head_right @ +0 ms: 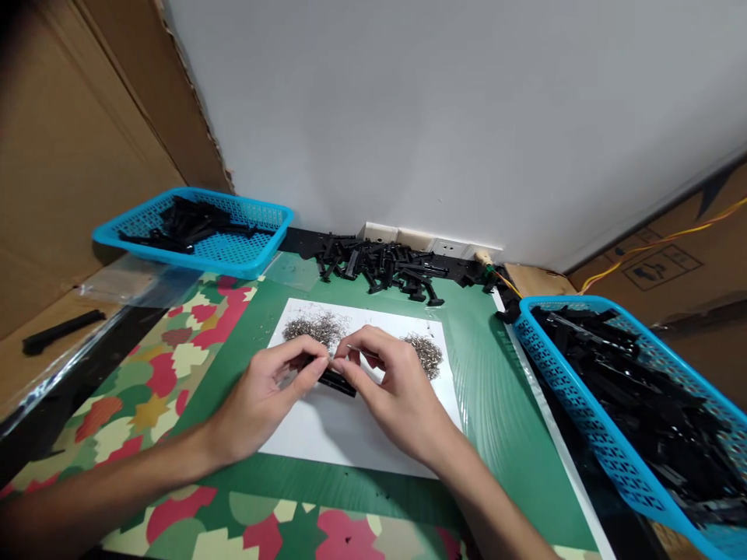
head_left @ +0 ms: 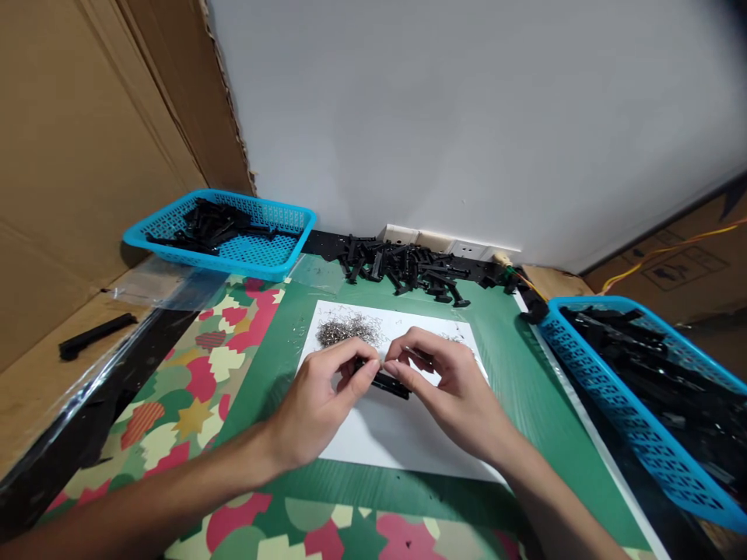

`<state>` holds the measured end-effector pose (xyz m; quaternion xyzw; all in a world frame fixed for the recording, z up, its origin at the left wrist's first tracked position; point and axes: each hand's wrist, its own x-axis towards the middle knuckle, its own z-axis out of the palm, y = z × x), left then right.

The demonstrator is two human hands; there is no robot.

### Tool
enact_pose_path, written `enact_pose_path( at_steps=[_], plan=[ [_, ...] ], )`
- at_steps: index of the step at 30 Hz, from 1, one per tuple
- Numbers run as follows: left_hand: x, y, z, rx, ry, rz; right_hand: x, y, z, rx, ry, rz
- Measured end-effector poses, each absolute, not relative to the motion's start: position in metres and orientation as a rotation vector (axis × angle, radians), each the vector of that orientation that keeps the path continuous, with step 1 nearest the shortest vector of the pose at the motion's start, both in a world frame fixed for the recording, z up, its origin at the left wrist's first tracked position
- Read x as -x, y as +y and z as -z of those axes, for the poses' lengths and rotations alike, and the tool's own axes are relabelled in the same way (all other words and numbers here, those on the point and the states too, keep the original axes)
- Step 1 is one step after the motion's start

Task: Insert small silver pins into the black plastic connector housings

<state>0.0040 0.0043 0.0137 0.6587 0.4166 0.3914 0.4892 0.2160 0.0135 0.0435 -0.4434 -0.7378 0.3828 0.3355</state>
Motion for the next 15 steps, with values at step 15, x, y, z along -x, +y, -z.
enact_pose_path(
  at_steps=[15],
  plan=[
    [-0.0012, 0.0057, -0.0214, -1.452, 0.853, -0.901, -0.2187, 0.0125, -0.0363, 0.9, -2.105, -0.482]
  ],
)
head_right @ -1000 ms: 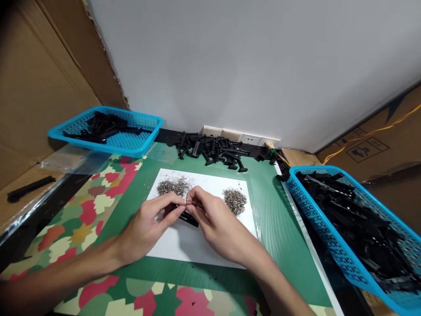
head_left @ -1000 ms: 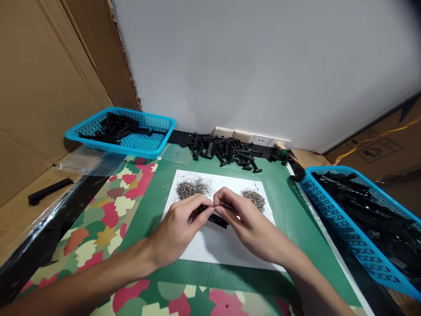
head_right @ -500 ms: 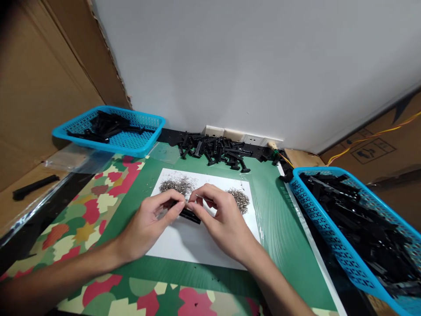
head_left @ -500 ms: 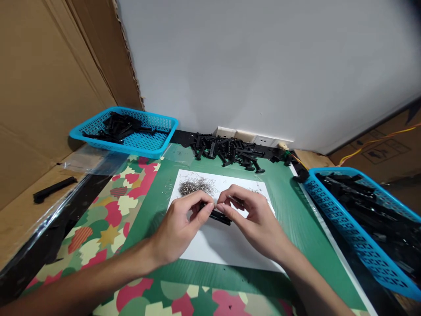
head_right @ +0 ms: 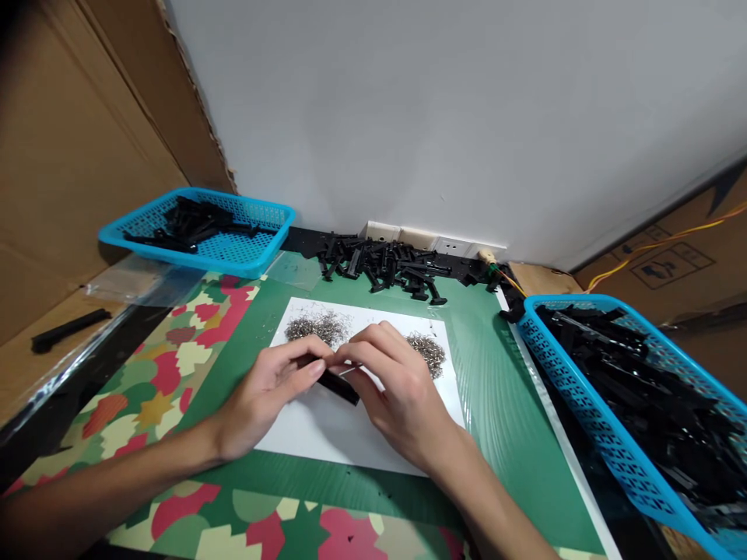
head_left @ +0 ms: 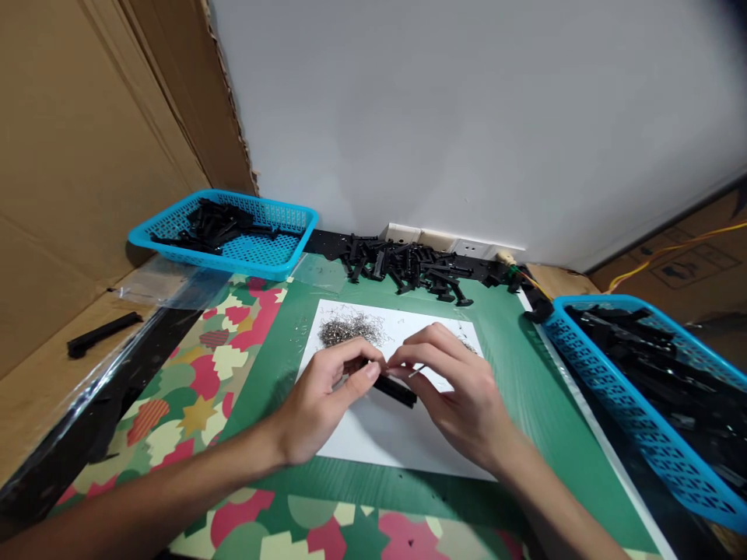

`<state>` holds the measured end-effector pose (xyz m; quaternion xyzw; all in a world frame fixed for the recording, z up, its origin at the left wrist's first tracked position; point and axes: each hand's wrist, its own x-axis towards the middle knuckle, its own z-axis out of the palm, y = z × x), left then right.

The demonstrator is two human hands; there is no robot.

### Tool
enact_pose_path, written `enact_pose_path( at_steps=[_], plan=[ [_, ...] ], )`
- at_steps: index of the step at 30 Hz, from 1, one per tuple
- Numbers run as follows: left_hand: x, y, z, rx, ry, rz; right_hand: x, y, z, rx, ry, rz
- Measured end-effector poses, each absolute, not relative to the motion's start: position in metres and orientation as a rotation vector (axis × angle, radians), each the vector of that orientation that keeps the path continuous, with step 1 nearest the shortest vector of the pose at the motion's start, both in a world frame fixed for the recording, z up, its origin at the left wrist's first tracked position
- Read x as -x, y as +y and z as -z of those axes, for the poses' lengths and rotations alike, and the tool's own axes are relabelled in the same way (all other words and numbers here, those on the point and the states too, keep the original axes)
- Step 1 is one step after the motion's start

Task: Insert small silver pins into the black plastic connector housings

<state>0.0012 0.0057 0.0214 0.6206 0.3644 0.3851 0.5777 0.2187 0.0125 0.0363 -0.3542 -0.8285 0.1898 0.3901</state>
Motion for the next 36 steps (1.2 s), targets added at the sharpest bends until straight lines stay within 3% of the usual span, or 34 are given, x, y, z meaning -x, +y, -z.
enact_pose_path(
  at_steps=[11, 19, 36],
  plan=[
    [-0.008, 0.006, -0.006, -1.296, 0.867, -1.137, -0.214, 0.008, -0.04, 1.113, -1.799, -0.506],
    [0.004, 0.008, -0.001, -1.752, 1.019, -1.316, -0.207, 0.003, -0.036, 1.056, -1.826, -0.513],
    [0.007, 0.009, -0.008, -2.066, 1.028, -1.501, -0.211, 0.0, -0.031, 0.824, -2.162, 0.005]
  ],
)
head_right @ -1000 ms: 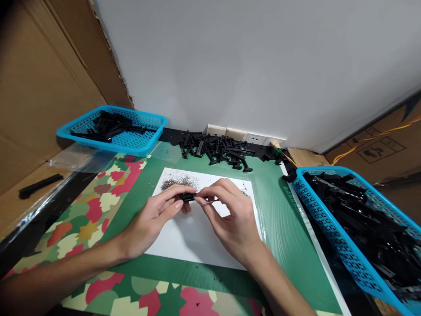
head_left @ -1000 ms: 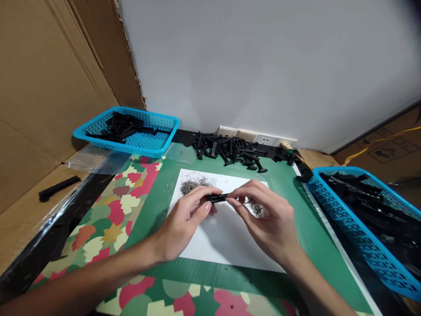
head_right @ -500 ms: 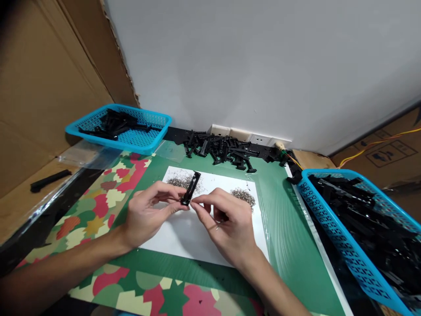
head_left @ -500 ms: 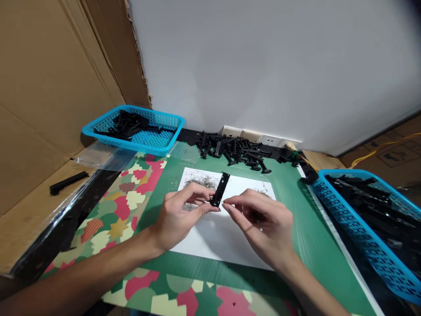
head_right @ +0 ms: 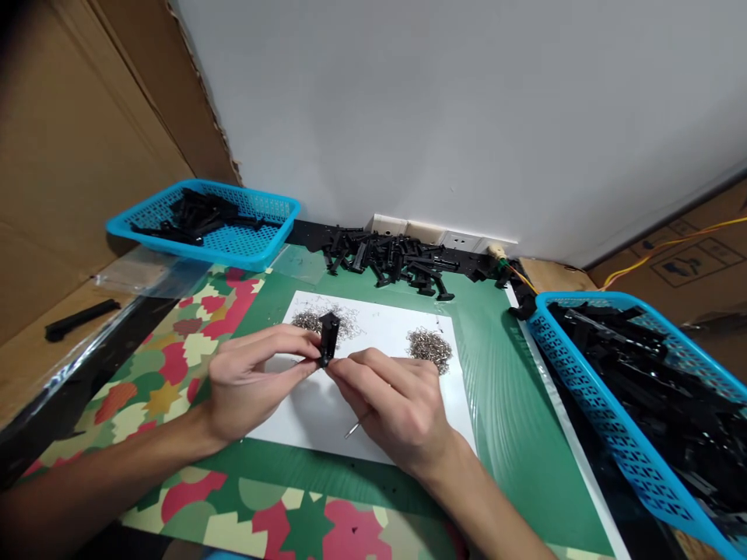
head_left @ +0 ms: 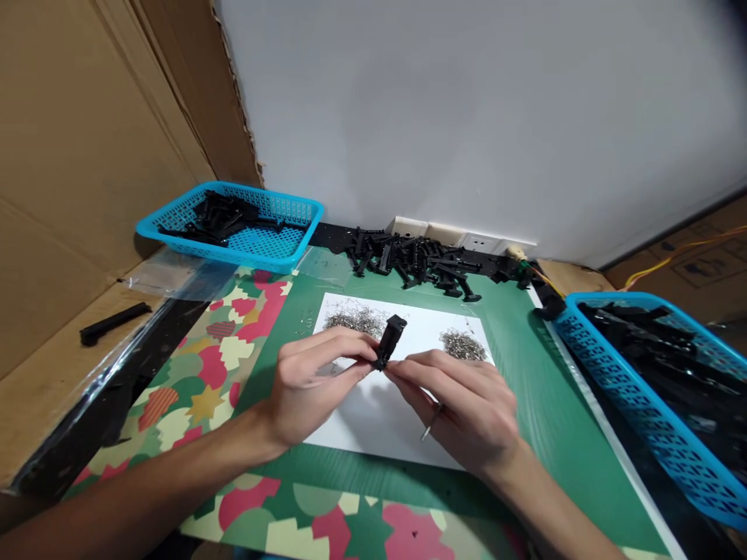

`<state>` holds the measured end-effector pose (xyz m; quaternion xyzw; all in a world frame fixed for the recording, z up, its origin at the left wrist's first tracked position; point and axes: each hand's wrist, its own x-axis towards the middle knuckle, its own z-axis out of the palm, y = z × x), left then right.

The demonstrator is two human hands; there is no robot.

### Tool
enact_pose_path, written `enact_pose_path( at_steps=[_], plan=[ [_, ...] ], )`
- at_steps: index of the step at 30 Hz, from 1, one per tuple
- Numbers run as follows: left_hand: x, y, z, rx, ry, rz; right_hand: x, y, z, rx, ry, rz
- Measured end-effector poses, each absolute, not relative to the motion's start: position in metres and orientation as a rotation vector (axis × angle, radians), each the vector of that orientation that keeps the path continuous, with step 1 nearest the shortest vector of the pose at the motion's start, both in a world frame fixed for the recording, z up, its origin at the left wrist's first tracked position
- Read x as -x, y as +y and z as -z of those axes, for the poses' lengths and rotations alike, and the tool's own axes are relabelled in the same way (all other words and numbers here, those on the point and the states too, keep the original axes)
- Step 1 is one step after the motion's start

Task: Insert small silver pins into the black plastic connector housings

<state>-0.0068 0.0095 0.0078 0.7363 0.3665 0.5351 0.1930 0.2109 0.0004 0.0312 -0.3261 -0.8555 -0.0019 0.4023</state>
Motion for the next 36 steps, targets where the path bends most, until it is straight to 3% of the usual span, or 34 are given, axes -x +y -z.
enact_pose_path(
  at_steps=[20, 29, 36],
  plan=[
    [0.008, 0.013, -0.002, -2.08, 0.846, -1.558, -0.213, 0.007, -0.024, 0.734, -2.001, -0.49],
    [0.003, 0.012, -0.002, -1.987, 0.92, -1.393, -0.222, 0.012, -0.034, 0.738, -2.037, -0.475],
    [0.003, 0.014, 0.004, -2.152, 0.933, -1.124, -0.232, 0.013, -0.042, 0.993, -2.102, -0.497]
  ],
)
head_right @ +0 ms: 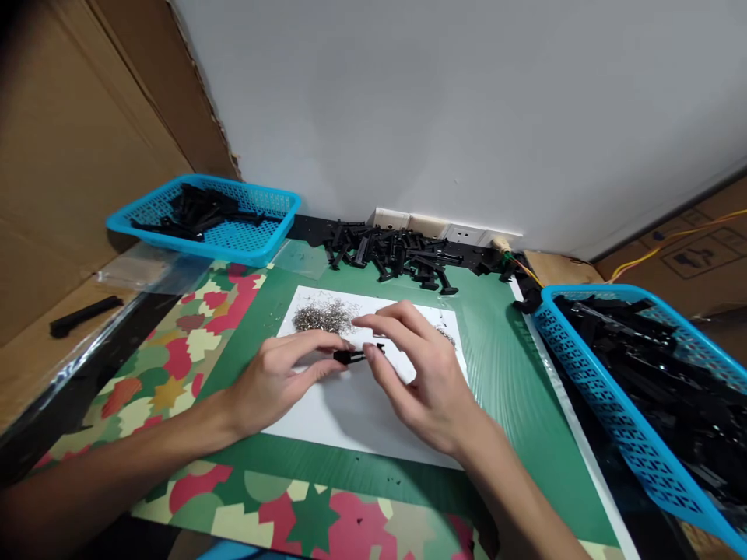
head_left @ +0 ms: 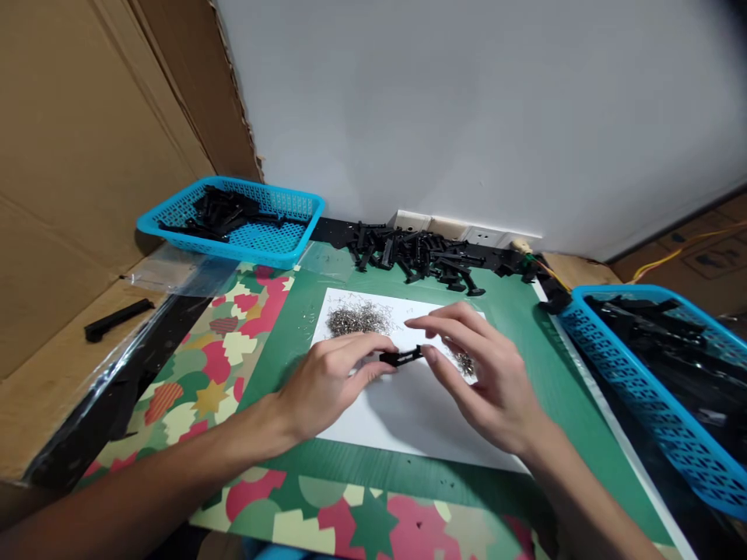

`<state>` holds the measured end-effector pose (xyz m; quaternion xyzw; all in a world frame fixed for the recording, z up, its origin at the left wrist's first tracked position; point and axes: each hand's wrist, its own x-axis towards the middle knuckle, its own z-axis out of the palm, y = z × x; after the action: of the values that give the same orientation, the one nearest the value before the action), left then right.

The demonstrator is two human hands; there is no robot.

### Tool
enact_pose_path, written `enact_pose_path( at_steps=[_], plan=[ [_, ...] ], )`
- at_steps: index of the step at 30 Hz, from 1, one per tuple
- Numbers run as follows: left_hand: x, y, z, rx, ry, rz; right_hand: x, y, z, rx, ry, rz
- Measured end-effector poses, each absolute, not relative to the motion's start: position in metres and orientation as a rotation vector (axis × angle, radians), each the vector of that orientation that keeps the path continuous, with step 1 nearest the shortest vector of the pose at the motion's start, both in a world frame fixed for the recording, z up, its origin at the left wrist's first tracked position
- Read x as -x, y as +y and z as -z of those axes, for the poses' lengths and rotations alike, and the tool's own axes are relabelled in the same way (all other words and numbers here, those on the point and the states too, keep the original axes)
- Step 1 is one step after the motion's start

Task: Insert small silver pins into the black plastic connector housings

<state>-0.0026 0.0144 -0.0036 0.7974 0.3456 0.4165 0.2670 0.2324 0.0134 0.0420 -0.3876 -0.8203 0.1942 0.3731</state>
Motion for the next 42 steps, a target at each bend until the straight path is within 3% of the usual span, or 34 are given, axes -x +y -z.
enact_pose_path(
  at_steps=[11, 17, 24, 42],
  plan=[
    [0.004, 0.017, 0.012, -2.486, 0.908, -1.041, -0.258, 0.028, -0.027, 1.102, -2.398, -0.226],
    [0.005, 0.016, 0.017, -2.567, 0.913, -0.981, -0.226, 0.017, -0.03, 1.084, -1.817, -0.561],
    [0.005, 0.019, 0.018, -2.571, 0.881, -1.016, -0.204, 0.013, -0.015, 1.152, -1.651, -0.792],
    [0.006, 0.017, 0.018, -2.62, 0.897, -0.953, -0.201, 0.009, -0.012, 1.121, -1.84, -0.551]
  ],
)
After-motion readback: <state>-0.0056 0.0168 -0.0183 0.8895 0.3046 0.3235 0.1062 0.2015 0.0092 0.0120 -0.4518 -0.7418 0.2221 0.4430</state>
